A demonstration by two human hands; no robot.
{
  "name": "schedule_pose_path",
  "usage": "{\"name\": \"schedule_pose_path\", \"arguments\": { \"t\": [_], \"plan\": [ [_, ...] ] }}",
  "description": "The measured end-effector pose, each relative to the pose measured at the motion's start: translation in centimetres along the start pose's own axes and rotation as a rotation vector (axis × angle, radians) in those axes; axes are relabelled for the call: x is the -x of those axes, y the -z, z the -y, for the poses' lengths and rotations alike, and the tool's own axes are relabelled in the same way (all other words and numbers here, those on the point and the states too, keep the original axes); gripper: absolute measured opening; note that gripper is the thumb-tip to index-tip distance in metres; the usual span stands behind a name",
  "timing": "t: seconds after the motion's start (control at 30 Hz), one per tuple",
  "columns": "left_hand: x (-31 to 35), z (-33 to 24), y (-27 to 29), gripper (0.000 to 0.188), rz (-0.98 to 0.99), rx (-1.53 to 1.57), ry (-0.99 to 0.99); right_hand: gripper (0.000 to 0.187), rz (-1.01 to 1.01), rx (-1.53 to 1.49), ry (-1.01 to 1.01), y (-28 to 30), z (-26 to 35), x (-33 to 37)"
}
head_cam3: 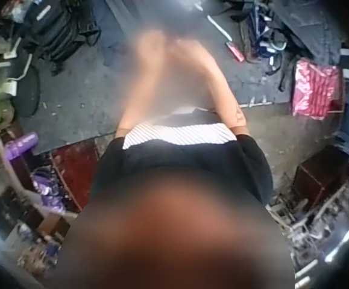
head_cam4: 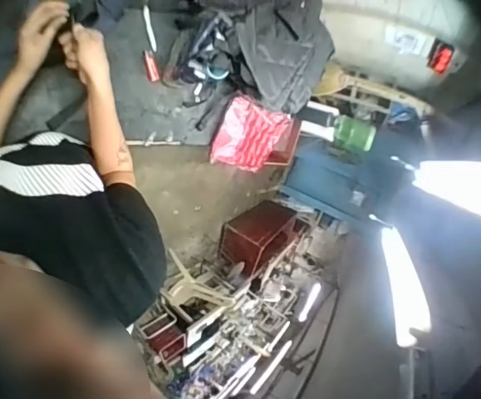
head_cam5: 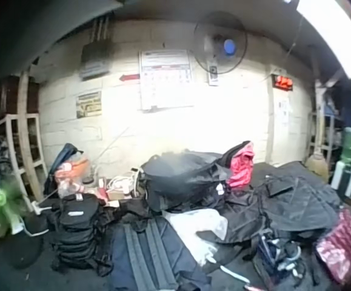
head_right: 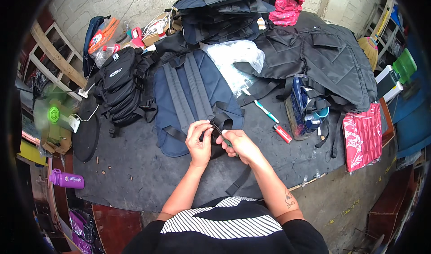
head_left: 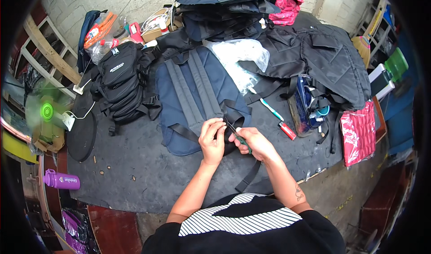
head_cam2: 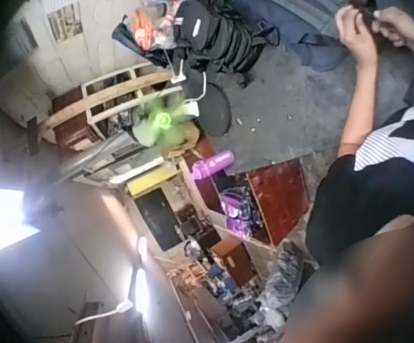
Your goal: Adjusting straps, attaching buckles, and sealing nylon ends on backpacks using scissors and a lighter.
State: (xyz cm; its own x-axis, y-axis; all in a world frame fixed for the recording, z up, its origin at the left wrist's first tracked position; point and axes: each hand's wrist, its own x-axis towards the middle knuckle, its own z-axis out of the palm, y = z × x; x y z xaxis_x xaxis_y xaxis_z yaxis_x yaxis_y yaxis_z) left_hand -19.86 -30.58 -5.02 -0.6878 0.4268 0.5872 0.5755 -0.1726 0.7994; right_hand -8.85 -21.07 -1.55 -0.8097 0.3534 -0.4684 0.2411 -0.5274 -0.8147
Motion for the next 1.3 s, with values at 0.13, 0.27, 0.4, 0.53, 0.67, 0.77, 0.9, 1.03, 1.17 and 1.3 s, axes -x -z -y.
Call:
{"name": "schedule_pose_path", "arguments": {
  "t": [0.13, 0.27, 0.4, 0.53, 0.67, 0.77, 0.9, 1.03, 1.17, 1.3],
  "plan": [
    [-0.1, 0.2, -0.1, 0.011, 0.040, -0.046, -0.078, 0.029, 0.044, -0.163, 0.074, -0.1, 0.1, 0.5],
    [-0.4, 0.1, 0.3, 0.011, 0.095, -0.145, -0.202, 0.027, -0.001, 0.002, 0.149, 0.2, 0.2, 0.6],
    [0.4, 0.0, 0.0, 0.011, 0.070, -0.013, -0.052, 0.029, -0.051, 0.115, 0.086, 0.5, 0.2, 0.7],
    [0.2, 0.0, -0.2, 0.010, 0.080, -0.071, -0.110, 0.030, -0.004, -0.131, 0.117, 0.2, -1.1, 0.2],
    [0.0, 0.3, -0.1, 0.011, 0.078, -0.055, -0.130, 0.028, -0.012, -0.117, 0.174, -0.1, -1.3, -0.2],
    [-0.1, 0.0, -0.1, 0.011, 0.082, 0.054, 0.004, 0.027, -0.059, -0.015, 0.209, 0.2, -1.0, -0.2],
    [-0.3, -0.6, -0.3, 0.011, 0.071, 0.068, 0.013, 0.029, -0.081, -0.057, 0.236, 0.3, -1.2, -0.4],
    [-0.1, -0.1, -0.5, 0.011, 0.045, 0.042, -0.035, 0.029, -0.093, -0.064, 0.247, 0.4, -1.7, -0.7],
    [0.1, 0.0, -0.8, 0.010, 0.020, 0.078, 0.010, 0.030, -0.073, -0.144, 0.250, 0.5, -2.1, -1.0],
    [0.2, 0.8, -0.8, 0.008, -0.011, 0.407, 0.234, 0.032, 0.086, -0.309, 0.105, 0.1, -1.1, 0.0]
  ]
}}
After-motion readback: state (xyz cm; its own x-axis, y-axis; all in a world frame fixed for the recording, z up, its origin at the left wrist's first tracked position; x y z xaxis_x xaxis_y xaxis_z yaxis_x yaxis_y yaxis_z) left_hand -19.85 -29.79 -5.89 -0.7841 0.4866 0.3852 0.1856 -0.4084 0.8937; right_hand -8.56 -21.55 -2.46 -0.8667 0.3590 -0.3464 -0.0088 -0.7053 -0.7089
